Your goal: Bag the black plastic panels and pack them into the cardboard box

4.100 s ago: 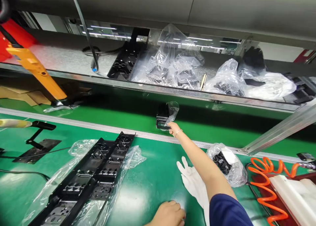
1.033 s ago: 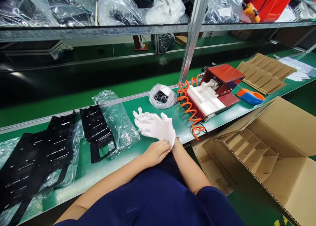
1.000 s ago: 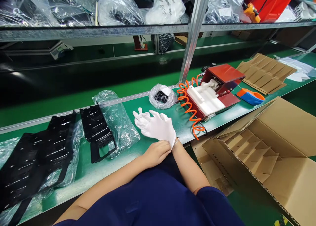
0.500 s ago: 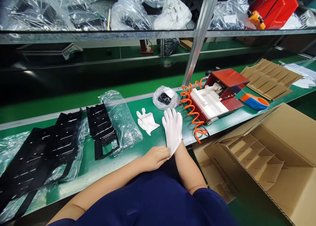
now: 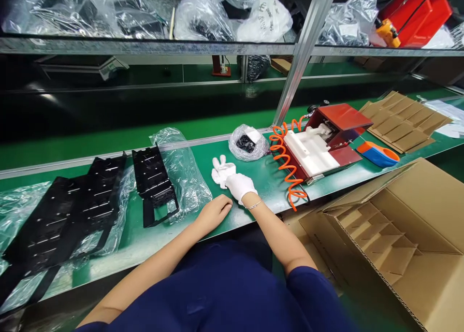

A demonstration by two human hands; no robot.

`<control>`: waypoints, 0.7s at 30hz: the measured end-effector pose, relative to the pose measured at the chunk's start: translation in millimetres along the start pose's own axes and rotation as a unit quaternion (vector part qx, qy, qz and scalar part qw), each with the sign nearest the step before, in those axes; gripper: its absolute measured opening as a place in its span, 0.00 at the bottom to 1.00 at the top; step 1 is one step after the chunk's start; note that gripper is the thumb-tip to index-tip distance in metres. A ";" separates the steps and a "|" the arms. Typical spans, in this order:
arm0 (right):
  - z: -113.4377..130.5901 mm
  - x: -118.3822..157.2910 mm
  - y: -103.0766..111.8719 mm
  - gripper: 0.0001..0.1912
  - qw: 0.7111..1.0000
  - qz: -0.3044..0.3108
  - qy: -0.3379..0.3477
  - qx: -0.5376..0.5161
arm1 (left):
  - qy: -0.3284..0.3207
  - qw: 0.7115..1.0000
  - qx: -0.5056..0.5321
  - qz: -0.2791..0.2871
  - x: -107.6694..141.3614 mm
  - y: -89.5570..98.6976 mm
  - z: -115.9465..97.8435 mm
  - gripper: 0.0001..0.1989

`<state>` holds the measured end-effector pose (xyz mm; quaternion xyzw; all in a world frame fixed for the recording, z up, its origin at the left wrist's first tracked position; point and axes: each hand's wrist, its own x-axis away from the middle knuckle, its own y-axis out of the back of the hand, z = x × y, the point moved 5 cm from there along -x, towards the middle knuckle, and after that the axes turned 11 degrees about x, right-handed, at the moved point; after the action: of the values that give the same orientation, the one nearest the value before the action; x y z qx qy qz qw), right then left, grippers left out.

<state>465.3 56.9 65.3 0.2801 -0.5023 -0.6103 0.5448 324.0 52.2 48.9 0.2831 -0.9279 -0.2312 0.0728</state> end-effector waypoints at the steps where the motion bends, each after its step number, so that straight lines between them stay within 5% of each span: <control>1: 0.7 1.0 -1.5 0.19 1.000 0.003 -0.008 0.010 | 0.013 0.999 0.025 -0.019 0.0 2.2 3.8 0.09; 10: -10.6 30.6 -17.8 0.23 0.997 -0.074 -0.027 -0.024 | 0.107 0.957 0.234 -0.132 -12.9 2.0 36.0 0.11; 16: -6.0 21.8 -23.8 0.19 0.999 -0.045 -0.022 0.015 | 0.099 0.952 0.223 -0.185 -11.2 5.8 40.3 0.05; 21: 2.0 7.5 -25.8 0.24 0.990 -0.097 -0.019 0.100 | 0.065 0.958 0.194 -0.201 -3.9 13.6 25.8 0.09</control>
<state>451.8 47.9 43.8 0.3690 -0.5415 -0.6119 0.4430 313.7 74.3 32.5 0.4870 -0.8721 -0.0375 0.0288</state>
